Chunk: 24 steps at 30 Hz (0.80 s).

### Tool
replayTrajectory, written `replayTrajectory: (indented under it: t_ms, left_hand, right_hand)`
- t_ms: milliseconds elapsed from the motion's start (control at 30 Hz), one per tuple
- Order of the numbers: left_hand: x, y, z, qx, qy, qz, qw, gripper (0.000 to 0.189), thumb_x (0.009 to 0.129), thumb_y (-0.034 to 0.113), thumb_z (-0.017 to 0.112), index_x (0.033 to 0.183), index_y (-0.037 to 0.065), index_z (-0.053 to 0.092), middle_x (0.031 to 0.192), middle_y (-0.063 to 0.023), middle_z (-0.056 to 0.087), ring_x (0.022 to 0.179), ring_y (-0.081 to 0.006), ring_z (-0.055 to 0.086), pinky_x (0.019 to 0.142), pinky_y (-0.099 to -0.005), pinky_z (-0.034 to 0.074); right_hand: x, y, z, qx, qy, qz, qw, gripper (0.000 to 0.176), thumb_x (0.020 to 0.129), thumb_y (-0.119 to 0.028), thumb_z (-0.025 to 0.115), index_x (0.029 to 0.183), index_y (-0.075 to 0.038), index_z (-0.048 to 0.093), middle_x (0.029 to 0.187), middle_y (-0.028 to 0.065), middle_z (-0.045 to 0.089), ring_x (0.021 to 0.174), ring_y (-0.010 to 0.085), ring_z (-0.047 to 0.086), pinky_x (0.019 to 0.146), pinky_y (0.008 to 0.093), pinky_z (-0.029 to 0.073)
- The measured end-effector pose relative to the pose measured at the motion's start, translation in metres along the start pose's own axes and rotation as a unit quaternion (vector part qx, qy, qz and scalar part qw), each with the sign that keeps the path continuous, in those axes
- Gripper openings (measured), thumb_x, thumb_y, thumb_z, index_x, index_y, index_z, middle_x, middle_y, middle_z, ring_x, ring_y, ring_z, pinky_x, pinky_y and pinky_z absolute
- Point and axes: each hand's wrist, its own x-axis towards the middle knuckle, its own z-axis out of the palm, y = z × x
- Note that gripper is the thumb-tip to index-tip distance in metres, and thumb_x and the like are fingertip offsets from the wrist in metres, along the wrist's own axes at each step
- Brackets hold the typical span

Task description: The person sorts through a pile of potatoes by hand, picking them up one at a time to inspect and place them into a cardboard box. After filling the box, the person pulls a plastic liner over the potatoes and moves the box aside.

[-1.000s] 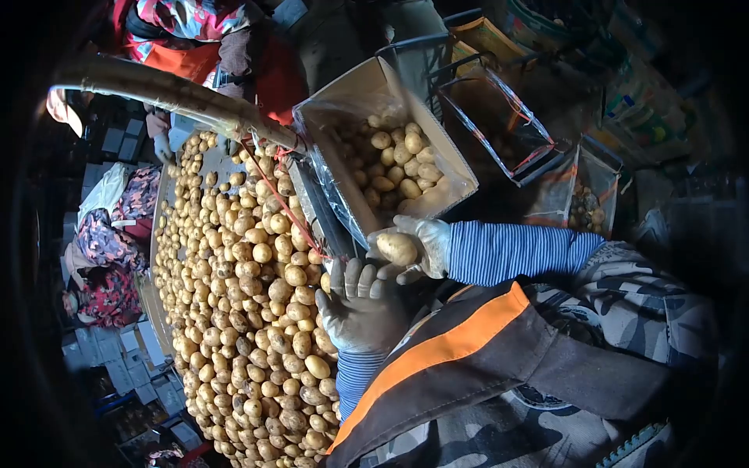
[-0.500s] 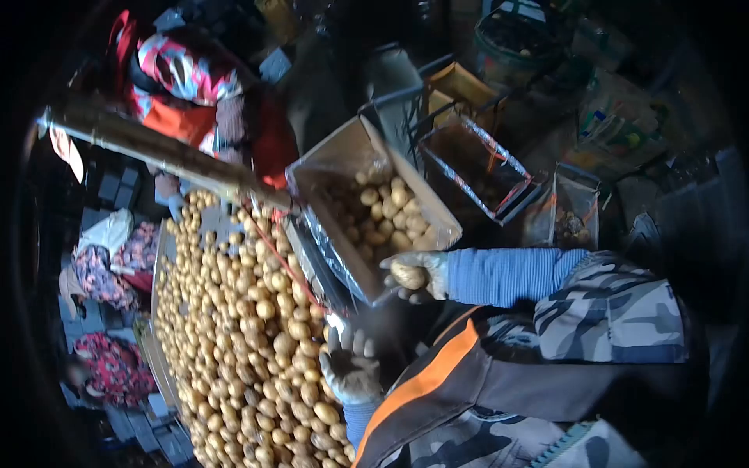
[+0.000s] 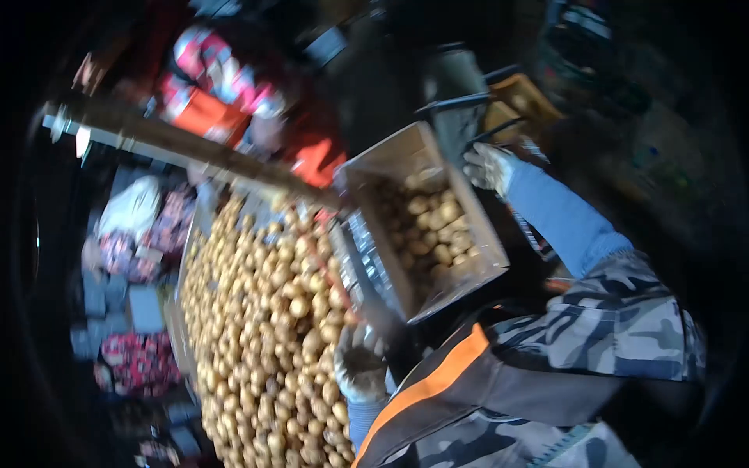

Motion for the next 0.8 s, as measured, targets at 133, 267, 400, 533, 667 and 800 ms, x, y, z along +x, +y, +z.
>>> replayTrajectory:
  t_ms: [133, 267, 400, 533, 667, 800]
  left_hand:
    - [-0.018, 0.004, -0.044, 0.088, 0.055, 0.084, 0.991, 0.049, 0.095, 0.034, 0.049, 0.134, 0.004, 0.045, 0.124, -0.0183, 0.056, 0.108, -0.0325, 0.058, 0.090, -0.0431, 0.049]
    - [-0.052, 0.021, -0.002, 0.065, 0.221, 0.119, 0.966, 0.048, 0.094, 0.028, 0.056, 0.132, 0.001, 0.043, 0.118, -0.0155, 0.057, 0.103, -0.0270, 0.059, 0.086, -0.0365, 0.051]
    - [-0.097, 0.025, -0.011, 0.266, 0.266, 0.181, 0.909, 0.040, 0.093, 0.010, 0.055, 0.131, -0.002, 0.047, 0.118, -0.0124, 0.058, 0.106, -0.0193, 0.057, 0.093, -0.0312, 0.047]
    - [-0.119, 0.008, -0.041, 0.417, 0.317, 0.225, 0.822, 0.041, 0.090, 0.008, 0.058, 0.129, -0.002, 0.050, 0.122, -0.0141, 0.059, 0.112, -0.0222, 0.056, 0.097, -0.0339, 0.044]
    - [-0.135, 0.030, -0.033, 0.682, 0.294, 0.238, 0.625, 0.048, 0.083, 0.020, 0.065, 0.126, 0.003, 0.054, 0.120, -0.0182, 0.058, 0.113, -0.0341, 0.055, 0.100, -0.0388, 0.041]
    - [-0.141, 0.051, -0.020, 0.855, 0.277, 0.081, 0.432, 0.068, 0.077, 0.041, 0.063, 0.136, 0.012, 0.045, 0.132, -0.0123, 0.049, 0.129, -0.0347, 0.036, 0.107, -0.0566, 0.022]
  right_hand:
    - [-0.042, 0.055, 0.122, -0.082, -0.176, 0.121, 0.974, 0.039, 0.094, -0.022, 0.053, 0.132, -0.013, 0.048, 0.116, 0.0079, 0.063, 0.089, 0.0225, 0.067, 0.067, 0.0362, 0.059]
    - [-0.054, 0.127, 0.206, -0.318, -0.399, 0.138, 0.849, 0.050, 0.086, -0.015, 0.066, 0.131, -0.006, 0.048, 0.111, 0.0092, 0.064, 0.091, 0.0238, 0.067, 0.073, 0.0329, 0.056]
    - [-0.098, 0.166, 0.286, -0.610, -0.558, -0.219, 0.519, 0.047, 0.081, -0.020, 0.064, 0.126, -0.017, 0.053, 0.113, 0.0133, 0.060, 0.100, 0.0313, 0.060, 0.087, 0.0415, 0.049]
    - [-0.102, 0.231, 0.366, -0.688, -0.538, -0.367, 0.320, 0.044, 0.077, -0.019, 0.064, 0.121, -0.020, 0.055, 0.129, 0.0086, 0.049, 0.112, 0.0315, 0.051, 0.086, 0.0488, 0.045]
    - [-0.103, 0.309, 0.393, -0.681, -0.527, -0.485, 0.151, 0.035, 0.085, -0.019, 0.051, 0.119, -0.022, 0.056, 0.134, 0.0102, 0.046, 0.123, 0.0324, 0.043, 0.093, 0.0578, 0.037]
    - [-0.102, 0.338, 0.399, -0.758, -0.529, -0.375, 0.069, 0.036, 0.089, -0.022, 0.049, 0.124, -0.019, 0.057, 0.149, 0.0128, 0.030, 0.140, 0.0385, 0.019, 0.100, 0.0743, 0.018]
